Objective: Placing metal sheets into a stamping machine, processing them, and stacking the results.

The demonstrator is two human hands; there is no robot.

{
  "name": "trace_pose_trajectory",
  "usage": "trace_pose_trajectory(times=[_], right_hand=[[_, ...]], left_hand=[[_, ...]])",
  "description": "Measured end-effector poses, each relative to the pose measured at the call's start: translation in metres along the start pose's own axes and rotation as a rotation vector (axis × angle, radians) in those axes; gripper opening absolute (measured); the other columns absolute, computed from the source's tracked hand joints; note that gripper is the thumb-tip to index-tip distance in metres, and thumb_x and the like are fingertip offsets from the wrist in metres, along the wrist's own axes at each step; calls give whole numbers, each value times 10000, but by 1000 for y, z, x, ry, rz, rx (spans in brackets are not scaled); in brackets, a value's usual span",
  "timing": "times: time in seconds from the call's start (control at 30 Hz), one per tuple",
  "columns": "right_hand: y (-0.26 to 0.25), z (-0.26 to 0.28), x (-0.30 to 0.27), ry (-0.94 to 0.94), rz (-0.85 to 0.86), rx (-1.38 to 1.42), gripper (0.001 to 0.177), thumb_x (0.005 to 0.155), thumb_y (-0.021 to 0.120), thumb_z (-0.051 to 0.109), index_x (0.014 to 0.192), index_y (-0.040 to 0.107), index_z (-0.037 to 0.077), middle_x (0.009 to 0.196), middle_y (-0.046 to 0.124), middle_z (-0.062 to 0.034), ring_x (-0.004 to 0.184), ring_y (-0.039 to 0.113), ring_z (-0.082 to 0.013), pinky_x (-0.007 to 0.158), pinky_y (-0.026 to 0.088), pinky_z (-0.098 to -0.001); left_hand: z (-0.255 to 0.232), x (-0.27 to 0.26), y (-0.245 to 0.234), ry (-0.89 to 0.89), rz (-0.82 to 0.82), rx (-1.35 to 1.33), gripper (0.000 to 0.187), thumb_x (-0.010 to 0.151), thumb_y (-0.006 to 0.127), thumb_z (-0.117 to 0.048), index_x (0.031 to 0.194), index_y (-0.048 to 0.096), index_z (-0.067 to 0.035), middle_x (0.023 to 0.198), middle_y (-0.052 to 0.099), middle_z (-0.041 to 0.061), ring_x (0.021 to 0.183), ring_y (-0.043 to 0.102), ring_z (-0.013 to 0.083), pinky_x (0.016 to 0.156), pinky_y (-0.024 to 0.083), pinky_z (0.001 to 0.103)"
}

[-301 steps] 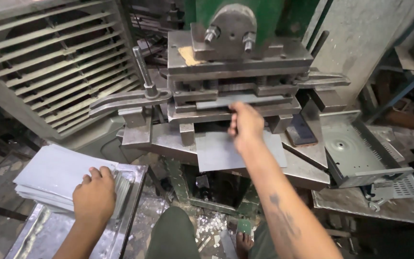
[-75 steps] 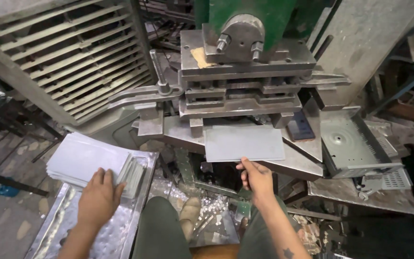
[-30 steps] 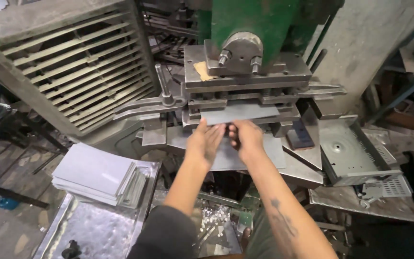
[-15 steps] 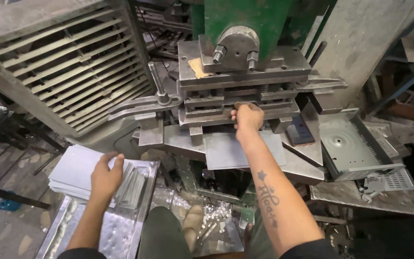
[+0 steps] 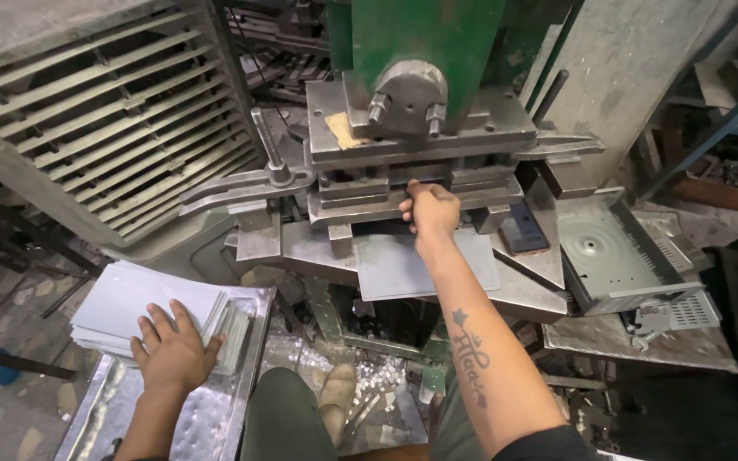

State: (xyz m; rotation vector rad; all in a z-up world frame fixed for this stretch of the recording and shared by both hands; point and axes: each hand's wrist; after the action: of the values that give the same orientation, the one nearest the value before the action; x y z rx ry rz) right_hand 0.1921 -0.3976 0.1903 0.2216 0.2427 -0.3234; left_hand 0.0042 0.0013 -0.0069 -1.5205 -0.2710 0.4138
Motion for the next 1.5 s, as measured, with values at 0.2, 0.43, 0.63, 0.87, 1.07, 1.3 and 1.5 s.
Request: trace_pose_trajectory(times=[0.2, 0.43, 0.63, 0.87, 1.07, 1.3, 1.5], right_hand=[[-1, 2, 3, -12, 26, 2, 174, 972, 621, 165, 937, 702, 16, 615, 629, -29, 454, 485, -91, 394, 290, -222], [9, 8, 30, 261, -91, 153, 125, 915, 587, 123, 840, 669, 66, 665, 608, -33, 473, 448, -105, 391, 298, -250], [-48, -30, -70, 104, 48, 148, 70, 975, 654, 140, 920, 677, 104, 555, 490, 26, 430, 370, -84, 405, 298, -233], [-115, -116, -79, 210, 13, 132, 93, 944, 675, 86, 876, 708, 32, 628, 537, -31, 495, 406, -112, 421, 307, -248], [-137, -120, -63, 209, 158, 21, 277, 1010, 674, 252, 955, 712, -17, 639, 516, -41, 486, 401, -118, 425, 293, -241], [-149, -105, -77, 218, 162, -116, 296, 1067, 622, 266, 1016, 710, -12, 693, 523, -56, 549, 409, -142, 473, 306, -283], [-164, -119, -78, 256, 136, -158, 299, 1069, 623, 281, 997, 706, 3, 707, 519, -67, 563, 416, -150, 467, 299, -280]], left_hand=[[-5, -3, -1, 5, -86, 56, 1072, 837, 542, -639, 1603, 151, 1, 1625, 164, 387, 1496, 194, 555, 1149, 229, 629], [-29, -25, -6, -13, -286, 102, 866, 855, 601, -426, 1541, 329, 27, 1538, 368, 384, 1406, 404, 530, 1053, 401, 553], [-48, -52, -21, 17, -604, 282, 622, 878, 602, -416, 1360, 565, -26, 1385, 608, 277, 1190, 630, 369, 879, 505, 424], [-27, -59, -125, 75, -225, 51, 465, 1018, 430, -535, 1128, 546, -99, 1018, 717, 103, 742, 747, 319, 633, 616, 466], [77, -38, -234, 45, -436, -264, 411, 956, 706, -363, 1231, 754, -61, 883, 778, 139, 610, 680, 309, 642, 541, 426], [96, -36, -283, -200, -260, -1002, 315, 926, 764, -135, 1162, 708, 66, 975, 706, 178, 833, 674, 269, 770, 561, 357], [108, 11, -182, -300, -115, -196, 1087, 752, 819, -466, 1590, 284, -25, 1628, 240, 330, 1498, 225, 499, 1170, 280, 658]])
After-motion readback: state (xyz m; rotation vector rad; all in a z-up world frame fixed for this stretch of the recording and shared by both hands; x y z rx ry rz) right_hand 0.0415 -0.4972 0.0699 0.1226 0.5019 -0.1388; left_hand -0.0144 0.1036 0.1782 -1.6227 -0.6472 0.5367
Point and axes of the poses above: each hand's wrist, its own x-axis towards the middle knuckle, its own y-axis out of the palm, z = x × y
